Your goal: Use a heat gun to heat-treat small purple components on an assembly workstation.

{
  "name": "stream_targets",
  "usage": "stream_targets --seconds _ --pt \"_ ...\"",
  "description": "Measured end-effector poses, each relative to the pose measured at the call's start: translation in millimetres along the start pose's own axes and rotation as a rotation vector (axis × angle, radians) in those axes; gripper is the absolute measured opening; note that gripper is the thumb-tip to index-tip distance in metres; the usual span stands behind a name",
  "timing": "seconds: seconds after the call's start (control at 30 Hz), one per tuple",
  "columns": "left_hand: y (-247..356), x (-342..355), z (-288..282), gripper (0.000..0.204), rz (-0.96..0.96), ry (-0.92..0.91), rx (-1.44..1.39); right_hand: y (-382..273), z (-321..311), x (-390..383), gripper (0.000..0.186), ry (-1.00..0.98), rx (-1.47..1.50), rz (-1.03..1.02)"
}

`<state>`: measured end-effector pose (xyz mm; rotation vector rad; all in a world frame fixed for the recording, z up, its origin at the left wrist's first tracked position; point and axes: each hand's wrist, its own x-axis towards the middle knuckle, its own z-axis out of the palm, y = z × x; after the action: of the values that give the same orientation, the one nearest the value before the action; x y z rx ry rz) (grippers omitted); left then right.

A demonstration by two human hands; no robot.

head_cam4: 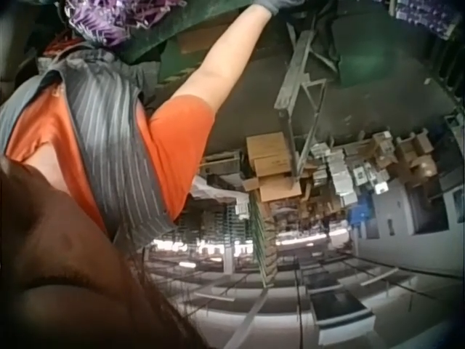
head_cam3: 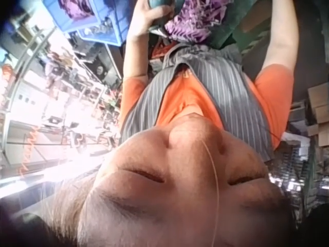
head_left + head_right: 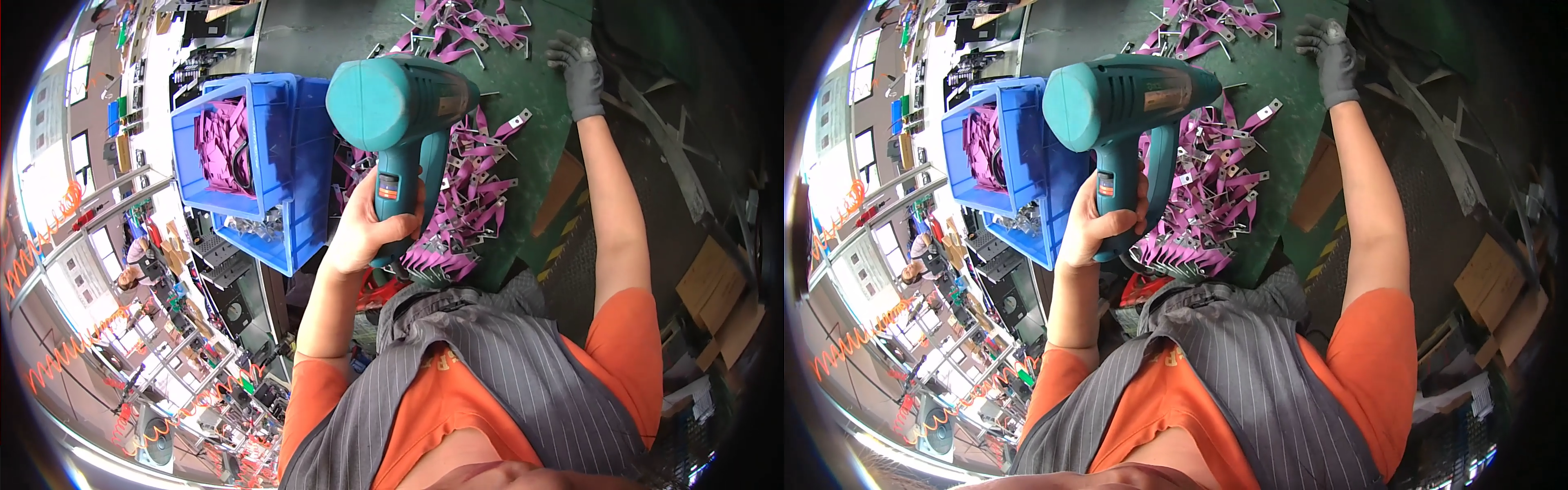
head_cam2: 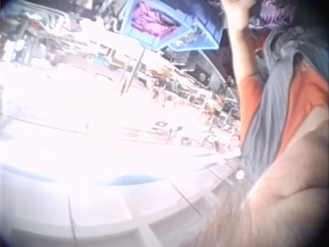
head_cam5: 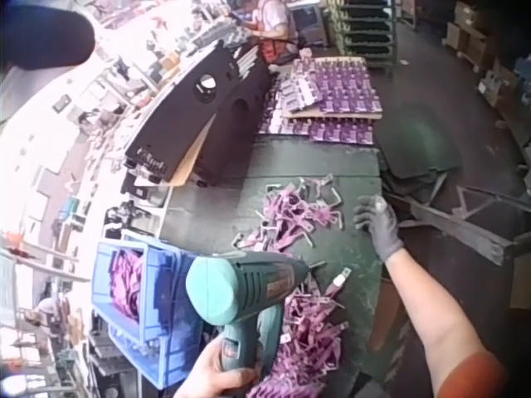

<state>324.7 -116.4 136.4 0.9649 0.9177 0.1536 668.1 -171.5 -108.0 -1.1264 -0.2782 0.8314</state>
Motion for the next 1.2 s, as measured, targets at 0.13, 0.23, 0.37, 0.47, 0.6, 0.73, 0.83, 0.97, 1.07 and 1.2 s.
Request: stream_targets --seconds 0.13,0.23,0.37,0.47,0.6,0.73,0.83,0.97,1.07,1.2 --pt "1 -6 4 0.05 -0.03 -0.035 0.004 0 4 1 0.046 0.014 0.019 -0.025" --pt "2 -13 5 0.048 -0.001 0.0 0.034 2 -2 2 0.047 0.006 -0.011 -0.021" --pt "6 -23 4 0.045 0.028 0.086 0.078 13 -15 9 0.047 -0.018 0.035 -0.006" --pt "6 -31 0 0.046 0.019 0.155 0.047 13 -19 10 0.048 -0.034 0.029 0.0" --pt "1 -47 -10 0.051 -0.014 0.163 -0.062 2 -14 5 0.042 0.005 0.095 0.03" --pt "-7 -66 -18 0.052 0.028 0.178 -0.173 -19 34 -59 0.024 -0.079 -0.524 -0.316" --pt "-15 -78 -22 0.05 0.033 0.199 -0.192 -35 56 -114 0.029 -0.451 -1.266 -0.569" --pt "-23 -86 -21 0.05 0.06 0.197 -0.235 -12 46 -116 0.031 -0.602 -1.528 -0.573" --pt "-30 -88 -19 0.052 0.076 0.198 -0.263 1 47 -84 0.033 -0.409 -1.556 -0.516" --pt "-35 -87 -18 0.054 0.081 0.19 -0.306 6 67 -46 0.039 0.037 -1.594 -0.437"
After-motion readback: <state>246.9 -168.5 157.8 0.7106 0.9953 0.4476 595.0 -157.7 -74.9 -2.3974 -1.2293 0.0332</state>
